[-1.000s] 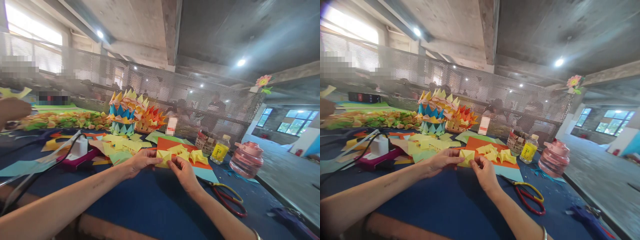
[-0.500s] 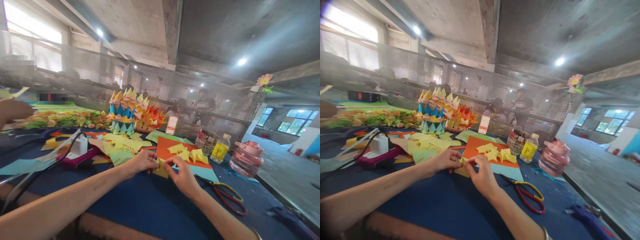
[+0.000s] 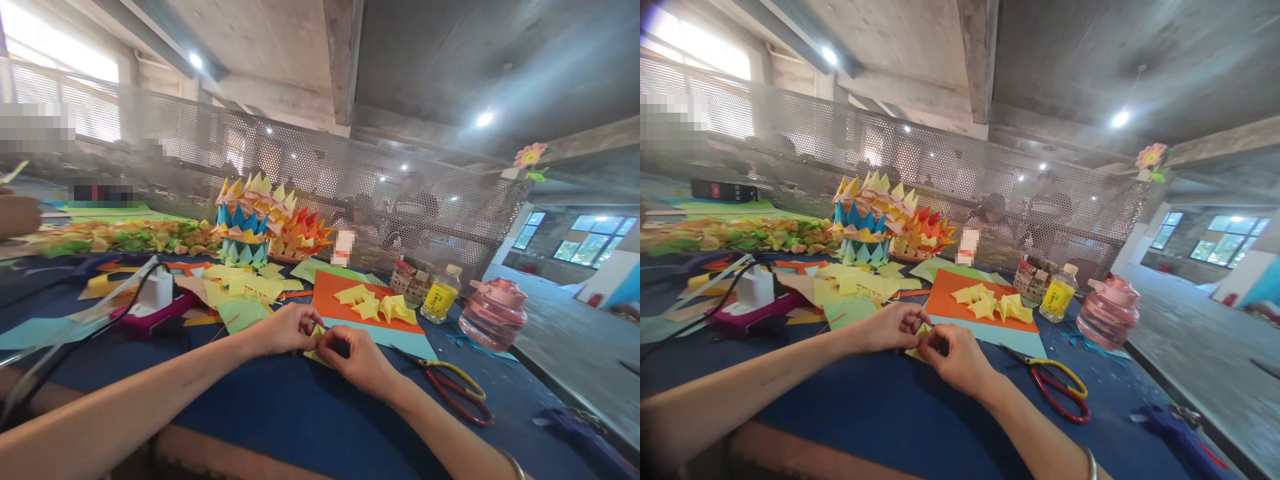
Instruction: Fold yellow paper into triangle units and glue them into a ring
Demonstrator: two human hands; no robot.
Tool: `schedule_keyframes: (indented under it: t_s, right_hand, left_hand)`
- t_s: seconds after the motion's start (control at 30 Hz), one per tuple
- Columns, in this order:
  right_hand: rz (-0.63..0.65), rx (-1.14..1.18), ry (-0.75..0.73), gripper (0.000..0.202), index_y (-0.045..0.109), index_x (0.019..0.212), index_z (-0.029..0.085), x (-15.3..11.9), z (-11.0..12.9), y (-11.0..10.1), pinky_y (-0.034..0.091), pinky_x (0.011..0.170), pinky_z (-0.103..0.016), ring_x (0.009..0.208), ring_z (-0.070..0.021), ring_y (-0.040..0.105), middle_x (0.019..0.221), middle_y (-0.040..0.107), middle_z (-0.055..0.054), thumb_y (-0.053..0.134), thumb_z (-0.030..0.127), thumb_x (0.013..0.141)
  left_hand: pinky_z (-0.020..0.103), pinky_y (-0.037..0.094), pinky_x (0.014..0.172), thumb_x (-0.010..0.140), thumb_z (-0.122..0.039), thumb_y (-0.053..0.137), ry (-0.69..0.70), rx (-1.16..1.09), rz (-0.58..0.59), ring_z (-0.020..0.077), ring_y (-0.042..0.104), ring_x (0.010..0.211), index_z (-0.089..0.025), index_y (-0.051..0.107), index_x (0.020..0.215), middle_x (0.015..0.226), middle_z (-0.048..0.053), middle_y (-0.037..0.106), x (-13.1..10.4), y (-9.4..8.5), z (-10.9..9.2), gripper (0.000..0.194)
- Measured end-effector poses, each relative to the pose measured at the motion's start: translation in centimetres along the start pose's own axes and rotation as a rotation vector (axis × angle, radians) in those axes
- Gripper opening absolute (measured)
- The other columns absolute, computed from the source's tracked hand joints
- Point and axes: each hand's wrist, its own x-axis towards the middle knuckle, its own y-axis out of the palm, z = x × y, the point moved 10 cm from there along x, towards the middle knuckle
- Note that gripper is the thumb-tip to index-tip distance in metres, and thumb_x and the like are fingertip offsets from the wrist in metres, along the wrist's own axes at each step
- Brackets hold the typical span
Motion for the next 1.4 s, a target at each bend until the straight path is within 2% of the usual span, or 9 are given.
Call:
schedule_keyframes:
  t_s: [0.07, 0.17, 0.23, 0.3, 0.47, 0.73, 1.03, 1.23, 1.4]
  right_hand:
    - [0.014, 0.020, 0.005, 0.010, 0.062, 0.074, 0.016, 0.0, -0.2, 0.2, 0.042, 0.062, -0.021, 0.066, -0.0121, 0.055, 0.071, 0.064, -0.001, 0.057, 0.022, 0.080]
    - [0.030, 0.005, 0.020, 0.009, 0.062, 0.074, 0.016, 0.0, -0.7, 0.5, 0.041, 0.059, -0.021, 0.062, -0.0112, 0.053, 0.068, 0.062, 0.000, 0.056, 0.020, 0.080]
    - [0.026, -0.017, 0.007, 0.008, 0.062, 0.073, 0.016, 0.0, -0.9, 0.5, 0.041, 0.058, -0.021, 0.061, -0.0108, 0.052, 0.067, 0.061, 0.000, 0.057, 0.018, 0.079]
    - [0.022, -0.026, -0.016, 0.008, 0.062, 0.072, 0.016, 0.1, -0.9, 0.4, 0.041, 0.058, -0.020, 0.062, -0.0106, 0.052, 0.067, 0.060, 0.001, 0.058, 0.017, 0.078]
    - [0.068, 0.004, -0.036, 0.006, 0.064, 0.074, 0.016, 0.3, -0.9, 0.4, 0.042, 0.059, -0.020, 0.062, -0.0098, 0.052, 0.070, 0.060, 0.001, 0.060, 0.014, 0.077]
    - [0.103, -0.013, -0.102, 0.009, 0.068, 0.080, 0.017, 0.1, -0.6, 0.2, 0.043, 0.061, -0.020, 0.064, -0.0094, 0.053, 0.073, 0.061, 0.001, 0.060, 0.013, 0.077]
    - [0.135, -0.087, -0.255, 0.012, 0.067, 0.076, 0.018, 0.1, 0.5, 0.4, 0.046, 0.071, -0.023, 0.072, -0.0123, 0.059, 0.076, 0.066, -0.001, 0.057, 0.011, 0.078]
    - [0.139, -0.130, -0.292, 0.014, 0.066, 0.074, 0.018, -0.1, 1.2, 0.3, 0.047, 0.070, -0.024, 0.072, -0.0123, 0.059, 0.077, 0.066, -0.001, 0.056, 0.008, 0.078]
    - [0.157, -0.165, -0.326, 0.018, 0.066, 0.074, 0.018, -0.3, 1.7, 0.3, 0.047, 0.070, -0.023, 0.073, -0.0126, 0.060, 0.078, 0.066, -0.002, 0.054, 0.004, 0.073]
  left_hand:
    - [0.022, 0.043, 0.054, 0.060, -0.015, 0.063, 0.069, 0.126, -0.083, 0.0124, 0.053, 0.058, -0.013, 0.058, 0.092, 0.064, -0.004, 0.054, -0.4, -0.8, -1.1, 0.033]
    - [0.028, 0.046, 0.071, 0.064, -0.017, 0.066, 0.289, 0.369, -0.217, 0.0186, 0.057, 0.083, -0.015, 0.061, 0.093, 0.092, 0.005, 0.060, -1.8, -1.5, -4.0, 0.029]
    - [0.030, 0.045, 0.080, 0.072, -0.016, 0.062, 0.419, 0.459, -0.208, 0.0192, 0.057, 0.090, -0.016, 0.063, 0.089, 0.096, 0.006, 0.062, -2.9, -0.9, -5.3, 0.017]
    - [0.029, 0.045, 0.081, 0.078, -0.015, 0.056, 0.481, 0.502, -0.155, 0.0179, 0.059, 0.088, -0.017, 0.065, 0.084, 0.088, 0.004, 0.065, -3.7, -0.1, -5.6, 0.011]
    - [0.023, 0.047, 0.075, 0.078, -0.012, 0.054, 0.498, 0.439, -0.090, 0.0146, 0.063, 0.079, -0.016, 0.068, 0.076, 0.083, 0.003, 0.069, -4.6, -0.2, -5.0, 0.015]
    - [0.024, 0.048, 0.083, 0.071, 0.002, 0.042, 0.631, 0.487, -0.040, 0.0154, 0.065, 0.090, -0.018, 0.072, 0.095, 0.093, 0.002, 0.072, -5.7, 0.2, -5.5, 0.044]
    - [0.028, 0.050, 0.082, 0.074, -0.003, 0.041, 0.674, 0.573, -0.055, 0.0170, 0.065, 0.088, -0.021, 0.073, 0.095, 0.094, 0.003, 0.072, -6.1, 0.5, -5.7, 0.042]
    - [0.029, 0.050, 0.080, 0.074, -0.002, 0.040, 0.772, 0.650, -0.054, 0.0184, 0.064, 0.088, -0.020, 0.072, 0.091, 0.091, 0.005, 0.071, -6.9, 1.1, -6.8, 0.040]
    - [0.028, 0.049, 0.081, 0.072, 0.000, 0.043, 0.777, 0.679, -0.051, 0.0187, 0.063, 0.089, -0.021, 0.071, 0.088, 0.089, 0.005, 0.070, -7.1, 1.3, -6.8, 0.038]
